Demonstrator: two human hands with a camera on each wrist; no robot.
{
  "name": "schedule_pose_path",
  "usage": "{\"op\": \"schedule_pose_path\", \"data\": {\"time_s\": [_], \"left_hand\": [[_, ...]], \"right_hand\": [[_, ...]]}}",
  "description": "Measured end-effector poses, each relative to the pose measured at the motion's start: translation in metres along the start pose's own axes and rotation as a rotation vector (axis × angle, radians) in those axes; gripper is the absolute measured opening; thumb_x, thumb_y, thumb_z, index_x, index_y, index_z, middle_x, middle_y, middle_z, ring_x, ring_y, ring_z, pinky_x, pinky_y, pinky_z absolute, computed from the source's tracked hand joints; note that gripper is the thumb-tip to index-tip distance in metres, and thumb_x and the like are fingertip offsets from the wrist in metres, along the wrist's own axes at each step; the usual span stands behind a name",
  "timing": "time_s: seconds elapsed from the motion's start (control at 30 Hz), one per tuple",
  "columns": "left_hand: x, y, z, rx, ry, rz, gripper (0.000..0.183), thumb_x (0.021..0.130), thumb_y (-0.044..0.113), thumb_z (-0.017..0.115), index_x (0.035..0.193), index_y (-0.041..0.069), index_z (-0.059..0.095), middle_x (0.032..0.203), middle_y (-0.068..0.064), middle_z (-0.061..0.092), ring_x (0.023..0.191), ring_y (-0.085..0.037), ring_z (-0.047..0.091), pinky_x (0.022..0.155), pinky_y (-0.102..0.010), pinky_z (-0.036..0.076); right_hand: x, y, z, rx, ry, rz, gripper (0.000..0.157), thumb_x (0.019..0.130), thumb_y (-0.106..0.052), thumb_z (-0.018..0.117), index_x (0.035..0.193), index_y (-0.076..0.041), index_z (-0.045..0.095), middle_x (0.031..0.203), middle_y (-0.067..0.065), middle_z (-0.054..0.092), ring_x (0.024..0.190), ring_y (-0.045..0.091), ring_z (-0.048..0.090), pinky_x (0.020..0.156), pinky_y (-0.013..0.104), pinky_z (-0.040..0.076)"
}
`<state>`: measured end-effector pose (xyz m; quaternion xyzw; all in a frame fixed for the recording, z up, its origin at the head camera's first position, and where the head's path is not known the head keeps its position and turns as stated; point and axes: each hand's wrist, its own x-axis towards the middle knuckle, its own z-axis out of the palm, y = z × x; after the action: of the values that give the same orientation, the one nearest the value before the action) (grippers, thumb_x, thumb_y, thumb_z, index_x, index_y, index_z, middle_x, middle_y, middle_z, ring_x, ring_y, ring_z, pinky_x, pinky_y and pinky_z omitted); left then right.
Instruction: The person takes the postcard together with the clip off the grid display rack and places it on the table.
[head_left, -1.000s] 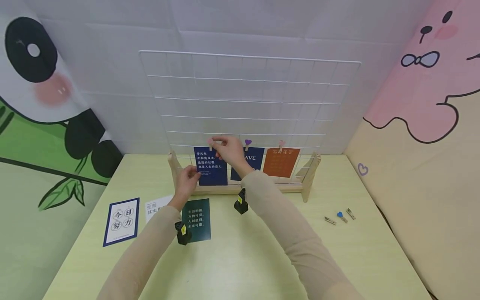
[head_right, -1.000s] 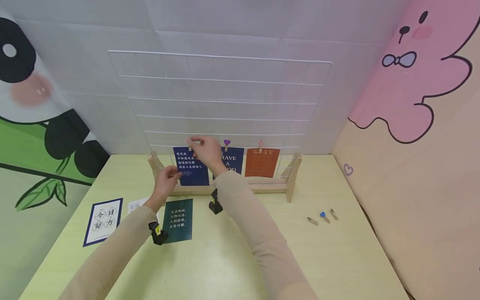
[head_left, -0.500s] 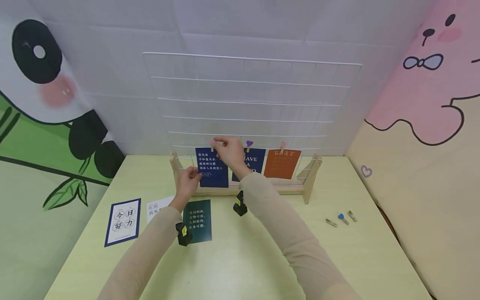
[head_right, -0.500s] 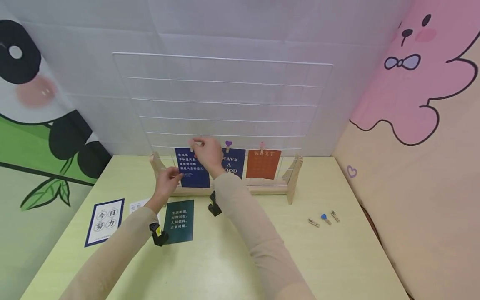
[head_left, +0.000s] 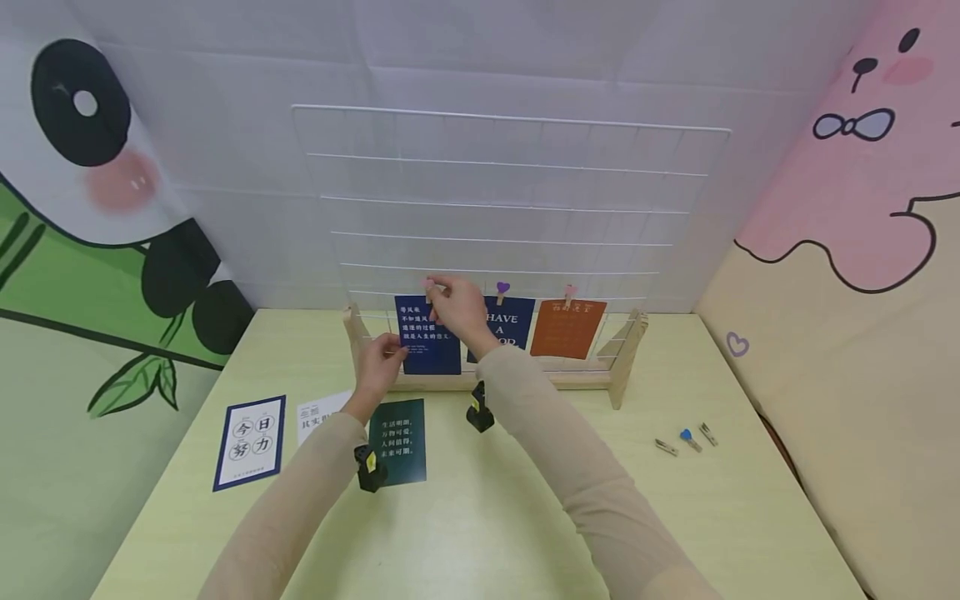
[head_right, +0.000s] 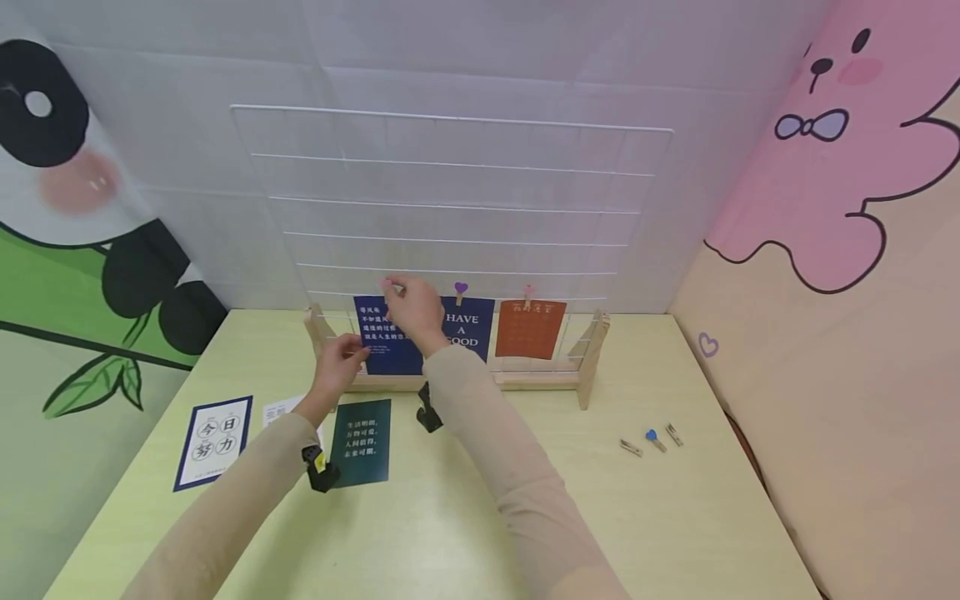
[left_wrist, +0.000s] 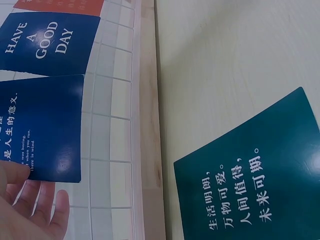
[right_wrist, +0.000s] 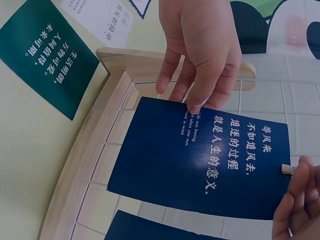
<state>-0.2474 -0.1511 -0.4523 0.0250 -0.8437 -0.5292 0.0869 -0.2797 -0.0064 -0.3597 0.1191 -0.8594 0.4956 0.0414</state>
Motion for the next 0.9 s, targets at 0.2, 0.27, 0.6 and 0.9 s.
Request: {"op": "schedule_pose_path", "data": {"time_s": [0.2, 0.27, 0.6, 0.9], "left_hand": [[-0.001, 0.000, 0.000, 0.015, 0.001, -0.008, 0.015, 0.088, 0.004, 0.051, 0.098, -0.006, 0.054, 0.094, -0.021, 0.056, 0.087, -0.033, 0.055, 0.073, -0.040, 0.046], [-0.001, 0.000, 0.000, 0.014, 0.003, -0.010, 0.015, 0.088, 0.004, 0.051, 0.098, -0.006, 0.054, 0.094, -0.021, 0.056, 0.087, -0.032, 0.055, 0.073, -0.040, 0.046], [-0.002, 0.000, -0.002, 0.004, -0.015, 0.022, 0.014, 0.088, 0.003, 0.052, 0.097, -0.007, 0.055, 0.094, -0.021, 0.056, 0.087, -0.031, 0.053, 0.073, -0.041, 0.045], [-0.006, -0.001, -0.003, 0.007, -0.037, 0.015, 0.014, 0.087, 0.002, 0.052, 0.096, -0.008, 0.054, 0.091, -0.021, 0.056, 0.082, -0.030, 0.053, 0.070, -0.038, 0.046]], "right_hand": [[0.001, 0.000, -0.001, 0.045, 0.026, -0.017, 0.030, 0.089, -0.026, 0.053, 0.112, -0.009, 0.061, 0.056, 0.009, 0.058, 0.055, 0.026, 0.058, 0.046, 0.025, 0.043], [0.003, 0.002, 0.000, 0.045, 0.035, -0.012, 0.028, 0.088, -0.027, 0.055, 0.109, -0.010, 0.063, 0.055, 0.007, 0.056, 0.053, 0.024, 0.057, 0.046, 0.028, 0.044], [0.007, 0.007, 0.002, -0.023, 0.105, -0.048, 0.025, 0.088, -0.028, 0.055, 0.104, -0.012, 0.066, 0.051, 0.000, 0.053, 0.047, 0.025, 0.054, 0.049, 0.032, 0.043], [-0.004, -0.003, -0.005, 0.098, 0.105, -0.097, 0.024, 0.088, -0.023, 0.055, 0.104, -0.010, 0.066, 0.059, 0.007, 0.057, 0.043, 0.013, 0.047, 0.041, 0.022, 0.034]]}}
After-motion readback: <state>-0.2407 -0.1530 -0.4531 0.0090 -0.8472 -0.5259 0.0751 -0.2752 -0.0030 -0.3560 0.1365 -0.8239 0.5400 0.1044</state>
